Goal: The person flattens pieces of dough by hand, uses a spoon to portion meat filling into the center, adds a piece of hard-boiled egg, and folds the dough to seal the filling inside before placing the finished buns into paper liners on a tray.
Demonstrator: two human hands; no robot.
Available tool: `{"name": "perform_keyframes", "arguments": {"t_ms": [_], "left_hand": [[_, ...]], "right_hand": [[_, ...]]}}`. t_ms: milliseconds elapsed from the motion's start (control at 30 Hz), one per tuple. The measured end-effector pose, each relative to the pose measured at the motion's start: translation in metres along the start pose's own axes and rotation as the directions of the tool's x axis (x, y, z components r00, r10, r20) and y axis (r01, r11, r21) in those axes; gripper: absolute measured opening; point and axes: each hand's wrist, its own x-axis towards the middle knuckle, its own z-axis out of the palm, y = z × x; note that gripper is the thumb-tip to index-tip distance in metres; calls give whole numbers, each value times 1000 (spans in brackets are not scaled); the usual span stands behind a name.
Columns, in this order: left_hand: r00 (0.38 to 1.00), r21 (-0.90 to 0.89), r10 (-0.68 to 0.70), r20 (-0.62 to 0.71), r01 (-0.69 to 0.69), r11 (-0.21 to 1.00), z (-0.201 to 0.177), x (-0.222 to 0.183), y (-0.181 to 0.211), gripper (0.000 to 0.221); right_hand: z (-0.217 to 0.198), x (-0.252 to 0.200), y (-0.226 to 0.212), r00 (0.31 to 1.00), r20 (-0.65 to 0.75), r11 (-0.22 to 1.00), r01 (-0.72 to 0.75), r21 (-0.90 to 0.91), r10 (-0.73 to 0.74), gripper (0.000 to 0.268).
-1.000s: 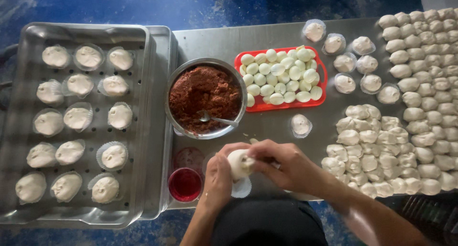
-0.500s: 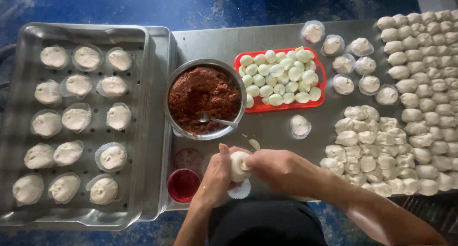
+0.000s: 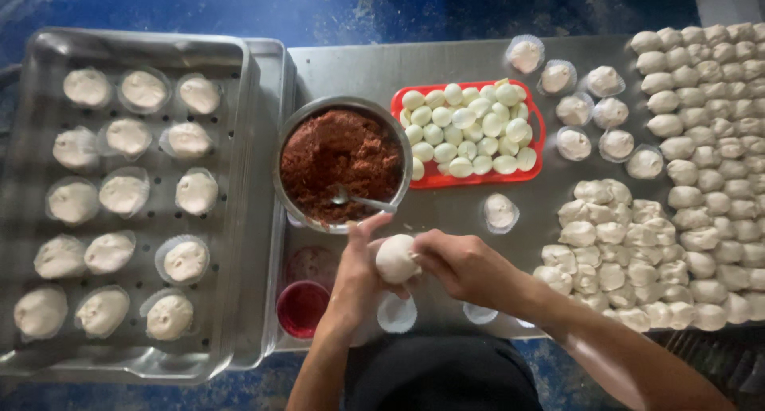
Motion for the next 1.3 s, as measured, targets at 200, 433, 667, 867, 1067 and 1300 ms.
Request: {"name": "perform_keyframes", "arguments": {"t_ms": [200, 433, 667, 867, 1067, 1300], "left_hand": [[989, 106, 146, -20, -143, 984, 0, -1, -6, 95], [980, 320, 180, -88, -144, 936, 6, -13, -4, 81], [955, 314, 278, -107, -233, 921, 18, -3, -27, 62], [894, -114, 448, 20, -443, 889, 6, -1, -42, 46], [851, -828, 412, 326, 46, 560, 2, -22, -27, 45], [831, -855, 442, 339, 76, 514, 13, -28, -14, 53]], "right_hand": [[1, 8, 0, 983, -91, 954, 131, -269, -161, 13], [-3, 5, 16, 981, 69, 970, 189, -150, -181, 11], [-5, 12, -1, 970, 222, 983, 129, -128, -99, 16], [-40, -16, -37, 996, -60, 978, -58, 200, 71, 35], [-21, -33, -31, 986, -158, 994, -37, 107, 53, 29], [-5, -28, -57, 990, -120, 997, 71, 21, -68, 22]]}}
